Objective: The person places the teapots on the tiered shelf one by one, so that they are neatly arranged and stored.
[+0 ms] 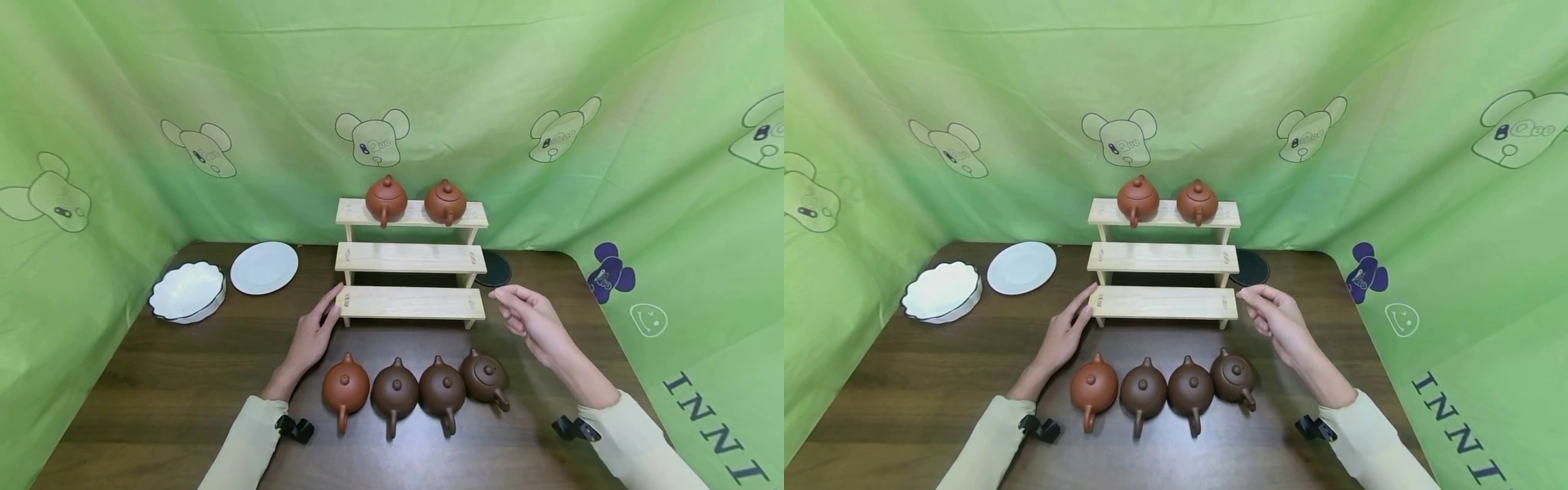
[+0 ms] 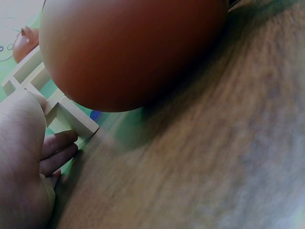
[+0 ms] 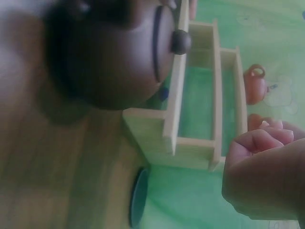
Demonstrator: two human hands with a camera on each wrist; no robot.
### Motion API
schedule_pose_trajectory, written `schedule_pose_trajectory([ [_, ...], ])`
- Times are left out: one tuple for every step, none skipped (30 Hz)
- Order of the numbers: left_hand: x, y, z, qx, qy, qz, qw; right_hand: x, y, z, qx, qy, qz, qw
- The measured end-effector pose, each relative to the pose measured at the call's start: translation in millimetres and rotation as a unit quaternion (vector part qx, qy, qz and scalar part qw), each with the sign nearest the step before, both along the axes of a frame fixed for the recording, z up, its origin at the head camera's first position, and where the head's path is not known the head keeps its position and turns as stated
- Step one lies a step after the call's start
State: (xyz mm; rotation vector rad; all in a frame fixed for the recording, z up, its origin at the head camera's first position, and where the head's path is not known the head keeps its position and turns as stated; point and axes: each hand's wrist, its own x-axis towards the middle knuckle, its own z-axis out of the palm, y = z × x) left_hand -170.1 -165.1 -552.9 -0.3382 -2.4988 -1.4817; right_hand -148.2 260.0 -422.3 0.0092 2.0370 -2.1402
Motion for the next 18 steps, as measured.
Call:
schedule_pose_trajectory([
  [0.0, 0.0, -0.1, -0.001, 0.000, -0.001, 1.0000, 2.4, 2.0, -1.5, 0.008, -0.002, 0.000, 1.0000],
  [-1.1, -0.7, -3.0, -0.005, 0.004, 0.001, 1.0000, 4.7, 3.9, -3.1, 0.014, -0.004, 0.001, 0.9999],
  [-2.2, -1.2, -5.5, -0.009, 0.011, 0.001, 0.9999, 7.2, 5.8, -4.9, 0.022, -0.007, 0.002, 0.9997],
  [-3.3, -2.0, -8.6, -0.013, 0.016, 0.002, 0.9998, 9.5, 7.6, -6.9, 0.030, -0.008, 0.005, 0.9995],
  [-1.6, -1.3, -6.1, -0.007, 0.015, 0.000, 0.9999, 11.9, 9.3, -8.9, 0.039, -0.009, 0.007, 0.9991],
  [-2.5, -1.8, -8.2, -0.011, 0.018, 0.002, 0.9998, 14.2, 11.0, -11.1, 0.047, -0.011, 0.011, 0.9988],
  [-2.7, -2.1, -8.8, -0.010, 0.022, 0.001, 0.9997, 16.4, 12.5, -13.1, 0.056, -0.012, 0.016, 0.9982],
  [-2.0, -1.6, -7.2, -0.006, 0.025, 0.001, 0.9997, 18.5, 13.9, -15.0, 0.063, -0.013, 0.019, 0.9977],
  [-1.4, -1.3, -6.1, -0.004, 0.029, -0.001, 0.9996, 20.5, 15.2, -16.8, 0.071, -0.013, 0.024, 0.9971],
  [-1.5, -1.3, -6.2, -0.003, 0.034, -0.001, 0.9994, 22.4, 16.5, -18.4, 0.077, -0.013, 0.026, 0.9966],
  [-1.1, -0.8, -4.9, -0.001, 0.040, -0.001, 0.9992, 24.2, 17.7, -19.8, 0.083, -0.014, 0.028, 0.9961],
  [-1.1, -0.4, -4.3, -0.002, 0.040, 0.001, 0.9992, 25.9, 18.9, -21.0, 0.088, -0.016, 0.029, 0.9955],
  [-0.6, 0.0, -2.6, 0.001, 0.039, -0.001, 0.9992, 27.5, 20.1, -22.2, 0.095, -0.016, 0.030, 0.9949],
  [0.3, 0.6, -0.8, 0.004, 0.037, -0.001, 0.9993, 29.0, 21.3, -23.3, 0.100, -0.018, 0.031, 0.9943],
  [-0.3, 0.5, -1.7, 0.002, 0.039, -0.001, 0.9992, 30.5, 22.5, -24.2, 0.107, -0.020, 0.032, 0.9936],
  [-0.7, 0.2, -2.5, 0.001, 0.041, -0.002, 0.9991, 32.0, 23.7, -25.1, 0.113, -0.022, 0.033, 0.9928],
  [0.2, 0.5, -1.1, 0.003, 0.037, -0.003, 0.9993, 33.5, 25.0, -26.1, 0.119, -0.024, 0.035, 0.9920],
  [0.2, 0.5, -1.1, 0.002, 0.034, -0.003, 0.9994, 35.0, 26.1, -27.4, 0.125, -0.025, 0.037, 0.9911],
])
